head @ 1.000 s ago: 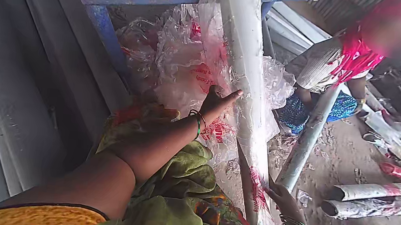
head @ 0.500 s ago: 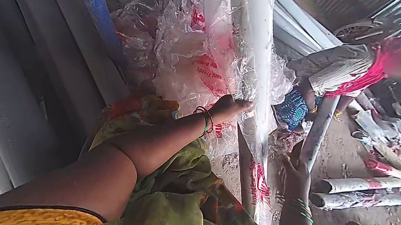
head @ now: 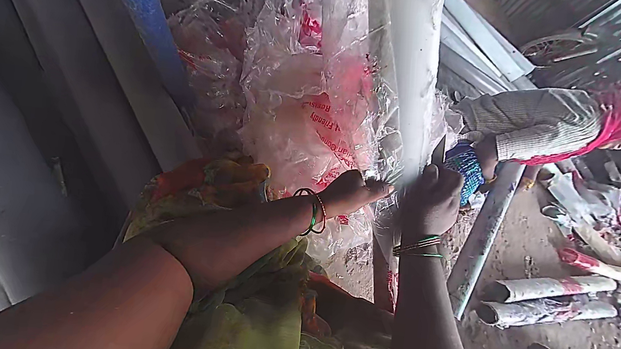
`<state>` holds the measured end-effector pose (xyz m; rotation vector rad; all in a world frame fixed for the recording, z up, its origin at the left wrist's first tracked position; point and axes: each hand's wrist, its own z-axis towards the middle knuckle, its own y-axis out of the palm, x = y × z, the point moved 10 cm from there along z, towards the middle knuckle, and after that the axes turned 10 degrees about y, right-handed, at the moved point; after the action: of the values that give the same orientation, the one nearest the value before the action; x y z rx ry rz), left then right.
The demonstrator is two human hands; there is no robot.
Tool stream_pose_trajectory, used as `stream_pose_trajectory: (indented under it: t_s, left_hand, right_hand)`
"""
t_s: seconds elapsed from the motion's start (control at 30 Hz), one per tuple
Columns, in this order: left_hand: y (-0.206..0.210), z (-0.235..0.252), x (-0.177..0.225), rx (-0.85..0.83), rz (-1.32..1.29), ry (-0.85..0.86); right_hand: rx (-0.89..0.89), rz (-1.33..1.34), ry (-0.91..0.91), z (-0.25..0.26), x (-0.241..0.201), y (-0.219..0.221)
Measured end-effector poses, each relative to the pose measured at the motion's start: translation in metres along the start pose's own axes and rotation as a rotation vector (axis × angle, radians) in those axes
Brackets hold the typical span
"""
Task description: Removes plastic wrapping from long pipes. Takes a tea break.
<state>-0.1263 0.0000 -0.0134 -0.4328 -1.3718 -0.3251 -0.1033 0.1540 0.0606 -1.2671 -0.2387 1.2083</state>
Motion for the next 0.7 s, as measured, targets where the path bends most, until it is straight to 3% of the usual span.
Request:
stream_pose_trajectory:
  t_s: [0.37,0.5,0.7]
  left_hand:
    - [-0.007,-0.017,0.014,-0.083,0.192,-0.078]
    - [-0.024,-0.035,0.009,-0.168,0.389,-0.191]
    - [-0.034,-0.039,-0.009,-0.218,0.482,-0.201]
  right_hand:
    - [0.047,-0.03,-0.059,0.008,-0.001,-0.002]
    - [0.034,-0.03,-0.049,0.0,-0.002,0.0]
    - [0.051,0.023,-0.064,-0.008,-0.003,-0.005]
